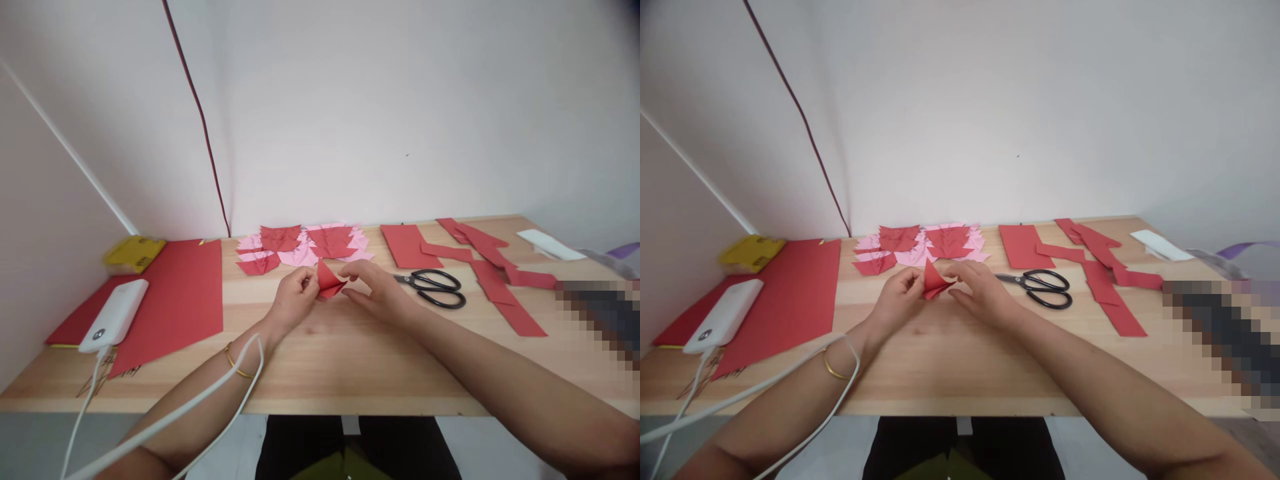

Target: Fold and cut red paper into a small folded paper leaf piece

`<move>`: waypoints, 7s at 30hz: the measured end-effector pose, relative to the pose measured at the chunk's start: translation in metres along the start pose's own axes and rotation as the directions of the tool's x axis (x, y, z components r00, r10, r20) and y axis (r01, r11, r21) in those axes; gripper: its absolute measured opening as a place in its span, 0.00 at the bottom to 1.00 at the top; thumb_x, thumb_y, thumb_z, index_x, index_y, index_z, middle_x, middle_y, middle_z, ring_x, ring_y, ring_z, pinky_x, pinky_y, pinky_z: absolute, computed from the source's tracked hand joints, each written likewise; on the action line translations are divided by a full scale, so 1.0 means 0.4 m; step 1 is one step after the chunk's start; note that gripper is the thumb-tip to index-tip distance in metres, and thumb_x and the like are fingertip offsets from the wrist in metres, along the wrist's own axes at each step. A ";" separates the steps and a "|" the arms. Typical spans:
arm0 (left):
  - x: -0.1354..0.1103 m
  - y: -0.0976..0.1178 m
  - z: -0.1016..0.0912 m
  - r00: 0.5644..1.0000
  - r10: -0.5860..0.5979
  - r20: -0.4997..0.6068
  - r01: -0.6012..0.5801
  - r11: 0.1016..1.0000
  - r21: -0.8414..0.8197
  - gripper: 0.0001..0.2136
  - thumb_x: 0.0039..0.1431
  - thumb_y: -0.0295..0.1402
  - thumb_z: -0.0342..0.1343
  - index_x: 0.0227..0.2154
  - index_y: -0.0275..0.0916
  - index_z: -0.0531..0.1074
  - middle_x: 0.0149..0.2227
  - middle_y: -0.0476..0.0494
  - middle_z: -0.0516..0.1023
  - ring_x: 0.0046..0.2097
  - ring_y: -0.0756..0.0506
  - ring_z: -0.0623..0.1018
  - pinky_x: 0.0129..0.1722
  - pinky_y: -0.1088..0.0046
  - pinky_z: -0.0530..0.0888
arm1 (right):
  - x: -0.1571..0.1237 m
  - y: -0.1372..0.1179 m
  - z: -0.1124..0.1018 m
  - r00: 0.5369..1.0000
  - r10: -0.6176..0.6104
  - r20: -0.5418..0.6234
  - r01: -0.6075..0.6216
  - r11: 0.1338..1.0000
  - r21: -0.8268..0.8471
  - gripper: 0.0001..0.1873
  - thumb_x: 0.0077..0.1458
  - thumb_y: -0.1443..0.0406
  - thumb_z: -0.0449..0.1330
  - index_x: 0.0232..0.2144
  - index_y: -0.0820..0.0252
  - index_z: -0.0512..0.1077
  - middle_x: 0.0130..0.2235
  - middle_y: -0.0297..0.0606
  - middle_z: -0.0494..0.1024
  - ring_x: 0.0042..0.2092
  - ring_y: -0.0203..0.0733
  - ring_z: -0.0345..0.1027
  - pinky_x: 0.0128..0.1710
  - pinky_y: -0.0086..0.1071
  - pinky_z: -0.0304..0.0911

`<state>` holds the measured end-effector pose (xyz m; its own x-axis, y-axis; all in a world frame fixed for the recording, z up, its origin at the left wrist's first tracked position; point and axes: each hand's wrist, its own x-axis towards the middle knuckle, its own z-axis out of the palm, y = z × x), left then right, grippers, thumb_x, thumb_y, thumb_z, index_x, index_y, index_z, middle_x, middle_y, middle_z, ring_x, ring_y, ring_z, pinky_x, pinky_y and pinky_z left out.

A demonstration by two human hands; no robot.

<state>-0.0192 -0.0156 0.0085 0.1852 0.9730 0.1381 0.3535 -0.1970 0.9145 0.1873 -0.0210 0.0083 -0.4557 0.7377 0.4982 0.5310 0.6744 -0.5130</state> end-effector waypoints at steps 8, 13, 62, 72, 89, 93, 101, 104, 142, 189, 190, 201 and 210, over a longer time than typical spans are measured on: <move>-0.005 0.008 -0.004 0.993 0.088 -0.079 -0.076 0.987 0.139 0.06 0.56 0.32 0.48 0.25 0.38 0.65 0.25 0.51 0.68 0.29 0.51 0.67 0.30 0.76 0.65 | -0.009 -0.010 0.004 0.996 -0.075 0.048 0.073 0.996 0.054 0.07 0.58 0.68 0.54 0.35 0.57 0.73 0.54 0.47 0.65 0.58 0.47 0.59 0.55 0.43 0.60; 0.001 0.010 -0.006 0.993 0.017 -0.117 -0.019 1.000 -0.013 0.10 0.59 0.37 0.46 0.26 0.39 0.64 0.26 0.51 0.67 0.29 0.51 0.67 0.32 0.76 0.66 | -0.008 -0.002 0.009 0.988 -0.123 0.090 0.111 0.985 0.129 0.07 0.58 0.67 0.56 0.36 0.57 0.73 0.51 0.44 0.71 0.53 0.44 0.65 0.53 0.39 0.61; -0.027 0.028 0.041 0.985 -0.137 0.101 0.168 0.700 -0.694 0.12 0.46 0.30 0.63 0.37 0.35 0.78 0.42 0.39 0.80 0.43 0.42 0.78 0.45 0.65 0.73 | -0.016 -0.034 0.016 0.950 -0.283 -0.129 0.210 0.890 -0.404 0.04 0.57 0.62 0.60 0.35 0.47 0.76 0.38 0.34 0.76 0.44 0.41 0.60 0.43 0.40 0.47; -0.034 0.044 0.050 0.978 -0.164 0.131 0.205 0.620 -0.757 0.11 0.45 0.28 0.65 0.35 0.35 0.79 0.41 0.39 0.80 0.44 0.41 0.77 0.44 0.62 0.74 | 0.000 -0.055 0.000 0.992 -0.104 -0.074 0.076 0.948 -0.309 0.12 0.62 0.59 0.52 0.32 0.56 0.72 0.37 0.38 0.76 0.41 0.42 0.61 0.43 0.41 0.46; -0.049 0.040 0.053 0.994 -0.077 0.081 0.111 0.733 -0.671 0.11 0.52 0.37 0.60 0.35 0.35 0.79 0.41 0.39 0.80 0.43 0.41 0.78 0.43 0.62 0.76 | -0.001 -0.078 0.003 0.998 0.030 -0.055 -0.046 0.952 -0.304 0.12 0.62 0.63 0.49 0.28 0.60 0.65 0.33 0.39 0.71 0.37 0.42 0.58 0.39 0.37 0.48; -0.051 0.034 0.047 0.996 -0.057 0.073 0.087 0.837 -0.540 0.12 0.51 0.37 0.62 0.36 0.35 0.79 0.40 0.40 0.80 0.41 0.43 0.78 0.44 0.64 0.75 | -0.001 -0.080 0.001 0.997 0.068 -0.037 -0.075 0.968 -0.239 0.11 0.62 0.64 0.50 0.28 0.60 0.66 0.34 0.40 0.72 0.38 0.42 0.60 0.40 0.37 0.49; -0.048 0.032 0.045 0.997 -0.066 0.051 0.082 0.898 -0.432 0.10 0.52 0.37 0.61 0.33 0.36 0.80 0.37 0.41 0.81 0.37 0.45 0.78 0.41 0.67 0.76 | -0.001 -0.077 0.004 0.994 0.112 -0.002 -0.111 0.975 -0.192 0.11 0.62 0.64 0.50 0.28 0.60 0.66 0.35 0.40 0.72 0.39 0.42 0.62 0.41 0.37 0.50; -0.047 0.037 0.045 0.997 -0.071 0.034 0.079 0.917 -0.392 0.09 0.52 0.36 0.61 0.31 0.36 0.80 0.35 0.42 0.81 0.35 0.46 0.78 0.38 0.68 0.76 | -0.001 -0.076 0.006 0.994 0.114 0.005 -0.111 0.975 -0.192 0.11 0.62 0.64 0.50 0.28 0.60 0.66 0.34 0.40 0.72 0.39 0.42 0.62 0.41 0.37 0.50; -0.037 0.046 0.041 0.943 -0.195 0.269 0.286 0.889 -0.358 0.08 0.48 0.34 0.61 0.27 0.33 0.78 0.26 0.44 0.79 0.28 0.49 0.76 0.31 0.73 0.73 | 0.006 -0.061 -0.010 0.926 0.343 0.158 -0.376 0.879 0.293 0.05 0.53 0.66 0.54 0.26 0.60 0.67 0.26 0.33 0.71 0.27 0.33 0.62 0.27 0.28 0.57; -0.029 0.040 0.037 0.955 -0.226 0.192 0.296 0.781 -0.550 0.12 0.44 0.37 0.66 0.29 0.33 0.76 0.25 0.46 0.76 0.26 0.52 0.72 0.30 0.74 0.69 | 0.006 -0.045 -0.001 0.899 0.407 0.161 -0.429 0.745 0.511 0.12 0.56 0.57 0.54 0.28 0.60 0.65 0.26 0.30 0.67 0.26 0.32 0.57 0.27 0.28 0.55; -0.029 0.039 0.037 0.954 -0.228 0.194 0.298 0.781 -0.549 0.12 0.44 0.37 0.66 0.29 0.33 0.76 0.25 0.45 0.76 0.26 0.52 0.72 0.30 0.74 0.69 | 0.006 -0.044 -0.001 0.900 0.403 0.167 -0.428 0.740 0.519 0.13 0.56 0.56 0.54 0.28 0.60 0.65 0.26 0.31 0.68 0.26 0.32 0.58 0.27 0.28 0.55; -0.035 0.061 -0.026 0.928 0.312 -0.203 -0.265 0.937 0.227 0.09 0.59 0.37 0.53 0.37 0.39 0.74 0.38 0.42 0.75 0.41 0.47 0.73 0.44 0.70 0.69 | 0.006 -0.029 -0.020 0.851 0.413 0.326 -0.476 0.868 0.143 0.07 0.52 0.65 0.53 0.24 0.61 0.67 0.26 0.33 0.71 0.27 0.34 0.61 0.28 0.28 0.54; -0.041 0.026 0.020 0.755 0.244 0.609 -0.589 0.660 0.467 0.13 0.61 0.29 0.46 0.40 0.39 0.76 0.40 0.40 0.76 0.42 0.43 0.72 0.42 0.67 0.68 | -0.001 -0.001 0.019 0.922 0.246 0.299 -0.213 0.967 -0.136 0.08 0.55 0.67 0.54 0.28 0.62 0.73 0.35 0.42 0.75 0.39 0.41 0.64 0.40 0.33 0.56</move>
<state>-0.0110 -0.0345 0.0126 0.7839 0.6135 0.0955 0.5523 -0.7593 0.3441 0.1819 -0.0212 0.0028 -0.5035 0.8550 0.1242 0.7084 0.4908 -0.5072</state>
